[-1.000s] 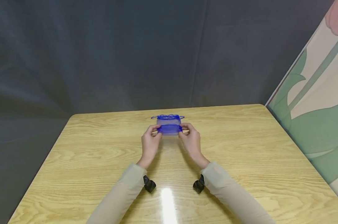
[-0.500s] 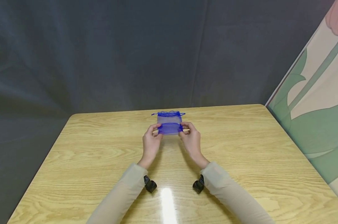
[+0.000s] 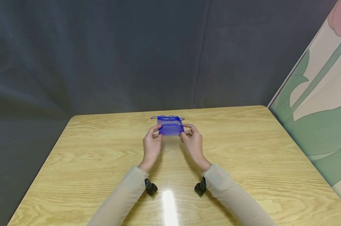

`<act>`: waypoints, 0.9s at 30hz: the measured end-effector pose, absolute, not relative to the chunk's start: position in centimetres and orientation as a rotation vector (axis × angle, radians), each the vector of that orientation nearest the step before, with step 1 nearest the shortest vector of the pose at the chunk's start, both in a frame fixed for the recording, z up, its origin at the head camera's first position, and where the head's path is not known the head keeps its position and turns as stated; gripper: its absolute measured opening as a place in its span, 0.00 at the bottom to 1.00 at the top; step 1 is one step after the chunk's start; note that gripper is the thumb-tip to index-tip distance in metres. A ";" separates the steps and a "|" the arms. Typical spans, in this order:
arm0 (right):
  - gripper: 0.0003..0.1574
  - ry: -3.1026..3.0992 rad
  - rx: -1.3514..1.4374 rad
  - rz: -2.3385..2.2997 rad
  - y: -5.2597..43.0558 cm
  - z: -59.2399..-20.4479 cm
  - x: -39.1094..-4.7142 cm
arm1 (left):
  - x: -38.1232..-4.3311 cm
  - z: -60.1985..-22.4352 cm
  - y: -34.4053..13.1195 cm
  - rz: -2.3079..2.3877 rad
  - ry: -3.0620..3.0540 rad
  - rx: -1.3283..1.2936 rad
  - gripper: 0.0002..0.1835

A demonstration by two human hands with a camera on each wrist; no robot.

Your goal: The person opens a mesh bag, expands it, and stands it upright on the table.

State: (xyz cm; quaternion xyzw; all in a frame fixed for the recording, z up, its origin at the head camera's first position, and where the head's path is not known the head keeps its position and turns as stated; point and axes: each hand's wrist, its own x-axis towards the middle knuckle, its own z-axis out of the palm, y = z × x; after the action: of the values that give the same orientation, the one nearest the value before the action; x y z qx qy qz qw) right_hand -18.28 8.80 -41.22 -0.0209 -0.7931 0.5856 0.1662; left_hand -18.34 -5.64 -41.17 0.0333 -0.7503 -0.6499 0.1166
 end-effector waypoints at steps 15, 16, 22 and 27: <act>0.20 -2.282 -0.015 1.647 9.0 -41.4 -18.0 | -18.6 -41.6 -5.6 -1.756 -2.338 0.038 0.21; 0.20 -2.287 -0.008 1.637 9.0 -41.5 -18.0 | -18.7 -41.6 -5.6 -1.726 -2.355 0.031 0.21; 0.19 -2.307 0.007 1.596 9.1 -41.7 -18.1 | -18.8 -41.6 -5.8 -1.587 -2.406 0.013 0.17; 0.20 -2.320 -0.009 1.583 9.1 -41.7 -18.1 | -18.7 -41.4 -5.8 -1.539 -2.410 0.001 0.16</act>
State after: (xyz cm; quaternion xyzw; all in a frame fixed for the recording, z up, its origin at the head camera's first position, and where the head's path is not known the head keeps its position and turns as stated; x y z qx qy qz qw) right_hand -18.14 9.09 -41.71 -0.0032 -0.8147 0.5558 0.1656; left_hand -18.73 -5.83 -41.39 0.0004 -0.8345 -0.5328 0.1407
